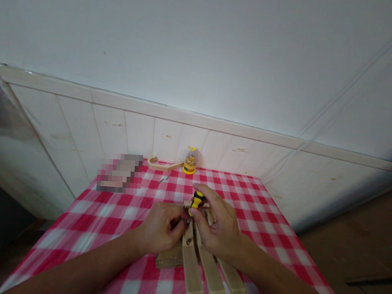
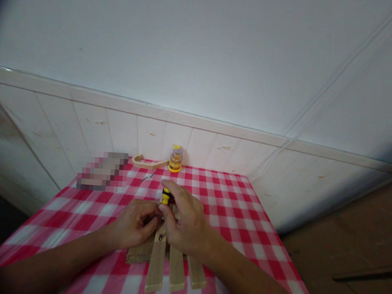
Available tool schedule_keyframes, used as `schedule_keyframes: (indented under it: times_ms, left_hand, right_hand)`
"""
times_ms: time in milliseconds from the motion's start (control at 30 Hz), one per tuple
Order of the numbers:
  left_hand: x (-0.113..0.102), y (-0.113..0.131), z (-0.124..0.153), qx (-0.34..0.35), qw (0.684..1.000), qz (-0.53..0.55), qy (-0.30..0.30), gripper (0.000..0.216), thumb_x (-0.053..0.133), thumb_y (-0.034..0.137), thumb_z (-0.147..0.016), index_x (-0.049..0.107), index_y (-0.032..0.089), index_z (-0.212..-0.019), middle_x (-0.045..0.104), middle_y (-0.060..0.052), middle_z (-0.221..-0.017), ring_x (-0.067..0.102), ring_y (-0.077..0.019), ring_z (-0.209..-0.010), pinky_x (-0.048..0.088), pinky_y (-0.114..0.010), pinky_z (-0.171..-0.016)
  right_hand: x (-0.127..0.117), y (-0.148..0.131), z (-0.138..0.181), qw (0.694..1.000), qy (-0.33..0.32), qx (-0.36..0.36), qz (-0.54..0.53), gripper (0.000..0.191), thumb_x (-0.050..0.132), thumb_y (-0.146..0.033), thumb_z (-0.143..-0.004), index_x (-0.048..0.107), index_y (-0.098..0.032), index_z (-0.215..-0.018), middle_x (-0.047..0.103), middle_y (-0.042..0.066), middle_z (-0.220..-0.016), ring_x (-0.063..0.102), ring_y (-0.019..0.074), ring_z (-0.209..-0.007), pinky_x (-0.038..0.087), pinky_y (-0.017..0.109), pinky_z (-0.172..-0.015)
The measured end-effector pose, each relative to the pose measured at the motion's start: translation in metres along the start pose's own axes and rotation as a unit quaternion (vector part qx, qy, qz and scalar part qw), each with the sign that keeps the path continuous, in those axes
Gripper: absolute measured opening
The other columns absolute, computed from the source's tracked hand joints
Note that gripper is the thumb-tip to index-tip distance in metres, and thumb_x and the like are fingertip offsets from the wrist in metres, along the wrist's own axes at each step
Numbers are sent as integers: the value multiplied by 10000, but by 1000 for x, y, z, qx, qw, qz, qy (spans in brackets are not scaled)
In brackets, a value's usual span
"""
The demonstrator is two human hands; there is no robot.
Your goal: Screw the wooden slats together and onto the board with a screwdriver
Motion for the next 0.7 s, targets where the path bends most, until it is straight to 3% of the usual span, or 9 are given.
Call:
schedule_keyframes:
  times_ms: [433, 700]
  left_hand:
    - [1, -1, 0, 6, 1000, -5, -8, 161, 519, 111, -828, 588, 168, -694, 571, 34, -615, 483, -93, -549, 304, -203, -533]
    - [0, 0, -1, 8, 1000, -8, -1, 167, 512, 120, -828, 562, 171, -677, 542, 38, -600, 451, -88, -529, 282, -204, -518]
  right_hand:
    - [2, 3, 2, 1000, 11, 13, 14, 487, 657, -148, -891, 515, -246, -1346, 721, 85, -1082, 724, 218, -864, 629, 347, -776]
    - [3, 4, 1, 1000, 21, -14, 8, 474, 637, -145, -914, 522, -262, -1360, 720, 82, -1067, 715, 224, -891, 626, 352, -757]
Point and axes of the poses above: each hand's wrist, its own z-axis away from the middle knuckle, its own x-axis out of the palm, y = z × x, the point moved 1 cm from there along -z, towards the middle knuckle
